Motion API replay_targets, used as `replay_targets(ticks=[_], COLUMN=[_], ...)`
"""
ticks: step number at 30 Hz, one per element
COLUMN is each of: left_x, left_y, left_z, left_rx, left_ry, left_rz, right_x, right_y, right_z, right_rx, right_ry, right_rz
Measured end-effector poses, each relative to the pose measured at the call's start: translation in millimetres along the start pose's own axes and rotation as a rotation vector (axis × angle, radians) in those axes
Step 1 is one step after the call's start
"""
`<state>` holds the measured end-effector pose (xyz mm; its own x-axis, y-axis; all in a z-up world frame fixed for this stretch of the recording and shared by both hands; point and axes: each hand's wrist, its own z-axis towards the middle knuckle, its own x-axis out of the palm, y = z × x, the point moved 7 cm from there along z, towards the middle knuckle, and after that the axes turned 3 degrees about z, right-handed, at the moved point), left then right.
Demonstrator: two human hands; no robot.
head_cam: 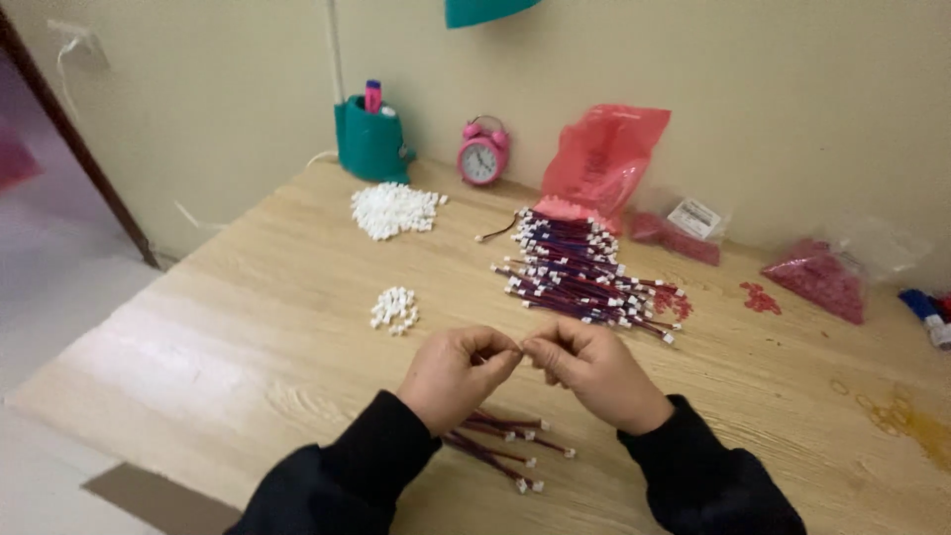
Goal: Assembling electronic wire harnesses by inserting wires into plastic connector housings
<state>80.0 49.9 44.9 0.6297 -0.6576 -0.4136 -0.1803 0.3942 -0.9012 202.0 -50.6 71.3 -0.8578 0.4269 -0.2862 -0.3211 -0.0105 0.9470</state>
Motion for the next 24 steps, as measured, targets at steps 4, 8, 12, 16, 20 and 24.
replay_targets(ticks=[4,8,12,16,20,24], left_x=[-18.7,-38.1,-32.9,-31.2,-26.8,-17.7], left_y=[25.1,39.9,43.2,13.4,-2.5,14.4], left_z=[-2.3,-8.4,-7.0,-7.3,-11.2,-10.2], left_rx=[0.034,-0.089,-0.121,0.0,0.036,0.036], left_ry=[0.02,-0.019,0.013,-0.002,-0.009,-0.029], left_rz=[-0.073,-0.231,-0.168,0.019,0.068,-0.152], right_x=[-25.1,-37.8,-27.9,16.1,32.3,26.0], right_y=[-4.6,-3.8,51.8,72.2,49.3,33.6], right_z=[-3.3,-6.4,-19.0,-21.6,-11.5,-7.6], right_rx=[0.016,0.053,-0.409,-0.485,-0.263,-0.077], right_ry=[-0.046,-0.146,-0.292,-0.122,0.047,0.029], right_rz=[-0.069,-0.079,-0.823,-0.829,-0.622,-0.45])
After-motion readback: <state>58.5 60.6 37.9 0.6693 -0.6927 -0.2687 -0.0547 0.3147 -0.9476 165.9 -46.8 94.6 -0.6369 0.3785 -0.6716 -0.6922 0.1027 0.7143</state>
